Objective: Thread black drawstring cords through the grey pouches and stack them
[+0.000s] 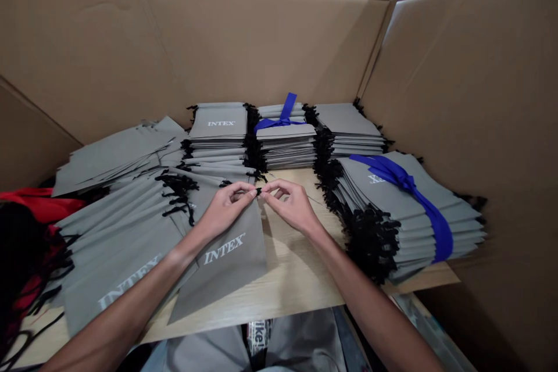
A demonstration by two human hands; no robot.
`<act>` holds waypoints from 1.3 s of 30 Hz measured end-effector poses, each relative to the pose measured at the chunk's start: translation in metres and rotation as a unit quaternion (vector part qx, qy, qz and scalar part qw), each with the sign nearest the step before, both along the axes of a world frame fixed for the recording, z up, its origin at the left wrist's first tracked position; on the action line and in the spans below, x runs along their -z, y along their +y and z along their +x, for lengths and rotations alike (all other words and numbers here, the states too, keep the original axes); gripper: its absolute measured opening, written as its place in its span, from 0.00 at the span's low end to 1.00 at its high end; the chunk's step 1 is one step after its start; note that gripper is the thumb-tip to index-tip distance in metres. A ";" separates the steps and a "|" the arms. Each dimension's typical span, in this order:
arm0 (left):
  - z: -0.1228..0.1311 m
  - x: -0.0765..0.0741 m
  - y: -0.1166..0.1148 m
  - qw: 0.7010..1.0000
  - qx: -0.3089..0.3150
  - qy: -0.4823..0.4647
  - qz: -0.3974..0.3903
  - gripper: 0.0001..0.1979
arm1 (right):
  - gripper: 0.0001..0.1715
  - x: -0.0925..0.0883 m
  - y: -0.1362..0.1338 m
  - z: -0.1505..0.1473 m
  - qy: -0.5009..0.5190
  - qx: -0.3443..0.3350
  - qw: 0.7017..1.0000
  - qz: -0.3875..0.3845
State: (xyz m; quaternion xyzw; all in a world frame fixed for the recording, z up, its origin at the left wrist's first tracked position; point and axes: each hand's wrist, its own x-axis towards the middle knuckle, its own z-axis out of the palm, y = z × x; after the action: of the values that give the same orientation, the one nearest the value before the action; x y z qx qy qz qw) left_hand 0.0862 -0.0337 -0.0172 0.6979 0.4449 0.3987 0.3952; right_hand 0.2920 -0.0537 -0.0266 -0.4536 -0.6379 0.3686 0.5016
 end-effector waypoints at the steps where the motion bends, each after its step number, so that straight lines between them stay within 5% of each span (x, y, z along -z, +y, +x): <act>1: 0.000 0.000 0.000 1.000 -0.001 -0.003 0.002 0.28 | 0.11 0.001 0.000 0.000 0.000 0.004 1.000 -0.003; 10: 0.001 0.000 -0.004 0.999 -0.006 -0.003 0.037 0.24 | 0.10 0.005 0.001 -0.003 -0.028 0.021 0.999 0.011; 17: -0.002 0.011 -0.004 0.974 0.007 0.115 0.194 0.16 | 0.08 0.004 0.000 -0.001 -0.105 0.015 0.993 0.047; 23: -0.003 0.011 -0.009 0.965 0.041 0.126 0.225 0.17 | 0.07 0.003 -0.002 -0.001 -0.100 0.009 0.993 0.058; 39: 0.000 0.010 -0.003 0.988 0.000 0.083 0.133 0.16 | 0.07 -0.001 0.001 0.006 -0.146 0.071 0.982 0.092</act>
State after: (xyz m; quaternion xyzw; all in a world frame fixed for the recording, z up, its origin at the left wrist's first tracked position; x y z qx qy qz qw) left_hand 0.0860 -0.0371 -0.0271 0.7748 0.4194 0.3948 0.2604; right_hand 0.2977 -0.0530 -0.0254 -0.4983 -0.7018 0.2016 0.4675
